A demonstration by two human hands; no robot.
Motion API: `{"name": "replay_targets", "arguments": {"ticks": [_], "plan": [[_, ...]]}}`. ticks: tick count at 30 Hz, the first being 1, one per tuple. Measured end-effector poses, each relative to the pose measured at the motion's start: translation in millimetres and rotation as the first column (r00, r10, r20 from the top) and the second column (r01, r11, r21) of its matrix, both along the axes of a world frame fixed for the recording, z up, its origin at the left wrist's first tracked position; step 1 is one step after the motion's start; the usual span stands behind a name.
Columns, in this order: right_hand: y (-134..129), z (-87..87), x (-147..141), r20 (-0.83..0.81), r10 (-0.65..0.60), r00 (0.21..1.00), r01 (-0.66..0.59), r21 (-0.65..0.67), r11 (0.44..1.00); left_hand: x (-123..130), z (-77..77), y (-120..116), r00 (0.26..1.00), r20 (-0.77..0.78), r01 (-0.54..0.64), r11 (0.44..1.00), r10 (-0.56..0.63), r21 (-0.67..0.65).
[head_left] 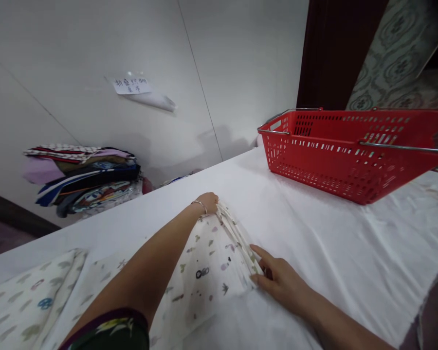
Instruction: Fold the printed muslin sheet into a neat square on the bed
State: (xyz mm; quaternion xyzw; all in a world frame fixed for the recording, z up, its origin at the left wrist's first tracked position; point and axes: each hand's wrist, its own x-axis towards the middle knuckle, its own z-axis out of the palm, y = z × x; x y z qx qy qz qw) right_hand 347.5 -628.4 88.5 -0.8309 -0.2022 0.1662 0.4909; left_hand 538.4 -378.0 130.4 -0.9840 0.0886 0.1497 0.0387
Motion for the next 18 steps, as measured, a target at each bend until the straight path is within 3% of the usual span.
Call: {"name": "replay_targets", "arguments": {"ticks": [7, 12, 18], "plan": [[1, 0.1, 0, 0.011, -0.013, 1.000, 0.012, 0.014, 1.000, 5, 0.1, -3, 0.993, -0.106, -0.056, 0.998, 0.057, 0.010], [0, 1.2, 0, 0.015, -0.010, 1.000, 0.009, 0.023, 1.000, 13, 13.2, -13, 0.971, -0.224, -0.080, 0.996, 0.088, 0.044], [-1, -2.4, 1, 0.010, -0.064, 0.998, 0.064, 0.002, 0.998, 21, 17.9, -14, 0.970, -0.207, -0.129, 0.992, 0.124, -0.011]]}}
